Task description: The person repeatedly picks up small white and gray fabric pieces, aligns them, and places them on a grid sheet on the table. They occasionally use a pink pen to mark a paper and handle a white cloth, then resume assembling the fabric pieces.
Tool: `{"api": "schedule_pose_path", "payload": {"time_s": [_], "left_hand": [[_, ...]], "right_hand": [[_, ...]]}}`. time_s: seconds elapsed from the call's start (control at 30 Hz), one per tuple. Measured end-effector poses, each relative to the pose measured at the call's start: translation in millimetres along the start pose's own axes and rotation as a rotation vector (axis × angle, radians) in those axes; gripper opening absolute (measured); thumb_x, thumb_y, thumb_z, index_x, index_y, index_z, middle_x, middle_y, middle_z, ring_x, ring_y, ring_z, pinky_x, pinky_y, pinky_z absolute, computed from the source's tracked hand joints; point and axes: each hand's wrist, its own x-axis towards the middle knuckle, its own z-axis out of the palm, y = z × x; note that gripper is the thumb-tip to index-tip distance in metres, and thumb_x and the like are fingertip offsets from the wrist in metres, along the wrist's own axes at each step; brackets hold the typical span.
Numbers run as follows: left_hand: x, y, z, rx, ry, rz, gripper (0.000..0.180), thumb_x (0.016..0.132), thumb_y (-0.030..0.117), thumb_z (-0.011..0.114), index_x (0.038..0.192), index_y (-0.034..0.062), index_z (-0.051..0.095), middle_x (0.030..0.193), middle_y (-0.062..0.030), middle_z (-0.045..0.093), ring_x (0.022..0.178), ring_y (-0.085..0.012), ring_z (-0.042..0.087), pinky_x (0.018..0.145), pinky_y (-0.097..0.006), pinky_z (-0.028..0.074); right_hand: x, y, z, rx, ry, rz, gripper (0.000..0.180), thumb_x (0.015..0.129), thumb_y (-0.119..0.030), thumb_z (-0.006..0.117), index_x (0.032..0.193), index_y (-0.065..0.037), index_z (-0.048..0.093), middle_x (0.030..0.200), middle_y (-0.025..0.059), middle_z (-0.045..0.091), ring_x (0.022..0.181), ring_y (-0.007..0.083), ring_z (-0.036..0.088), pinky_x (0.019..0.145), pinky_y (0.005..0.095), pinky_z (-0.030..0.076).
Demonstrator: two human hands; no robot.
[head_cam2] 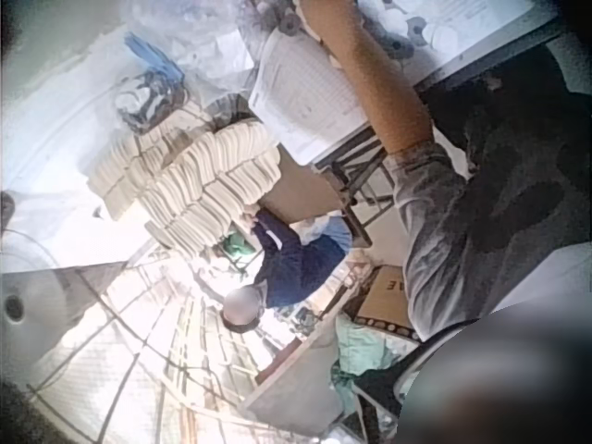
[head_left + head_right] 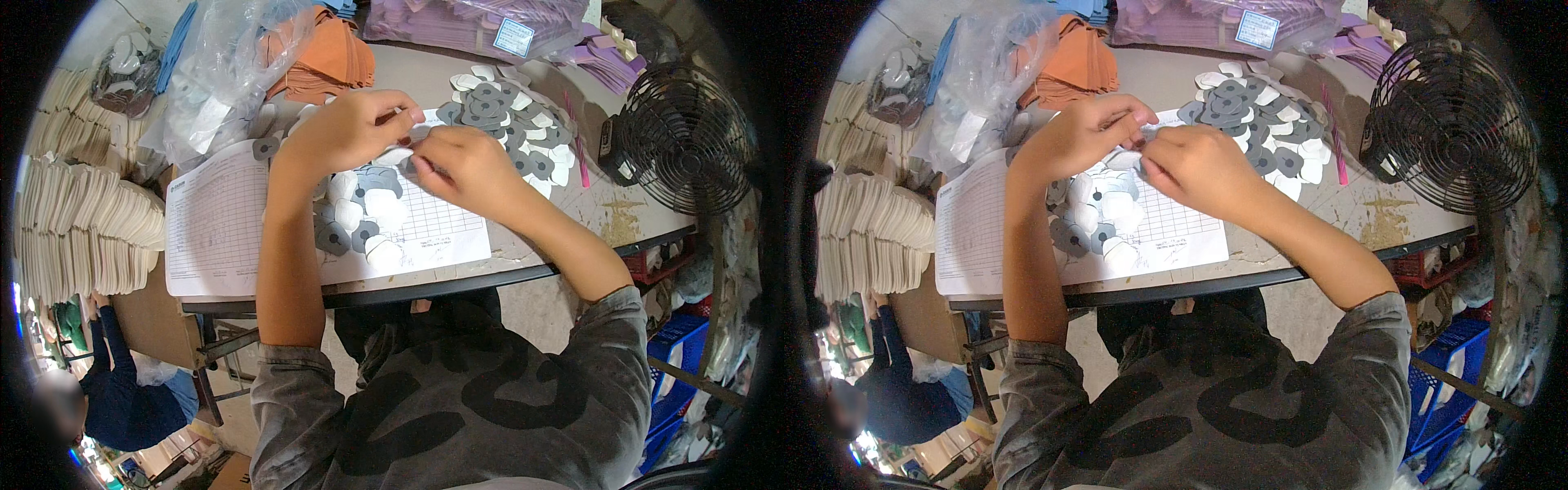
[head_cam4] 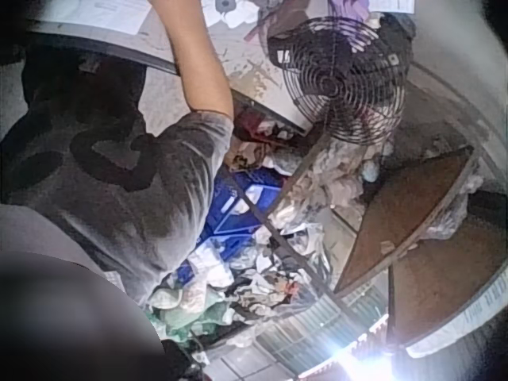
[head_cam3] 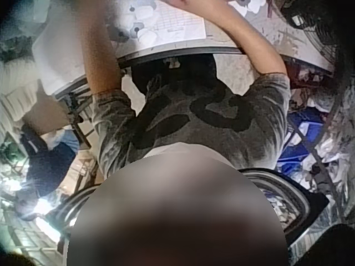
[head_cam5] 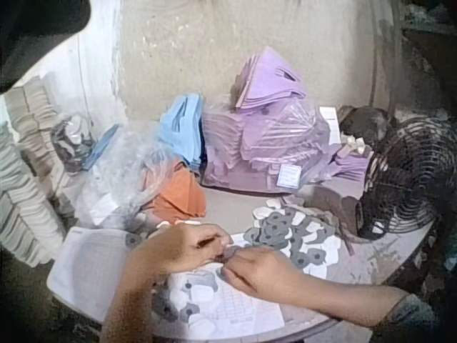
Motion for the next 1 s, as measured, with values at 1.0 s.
{"api": "schedule_pose_path", "payload": {"time_s": [1.0], "left_hand": [[0, -3, -3, 0.156, 0.031, 0.037, 0.017, 0.097, 0.008, 0.076, 0.114, 0.0055, 0.078, 0.112, -0.0066, 0.078, 0.101, -0.0192, 0.072, 0.092, -0.034, 0.056]], "right_hand": [[-2, 50, -67, 0.096, -0.023, 0.484, 0.023, 0.103, -0.008, 0.067, 0.125, -0.003, 0.073, 0.079, 0.0037, 0.060, 0.067, 0.0107, 0.050, 0.060, 0.0301, 0.043]]}}
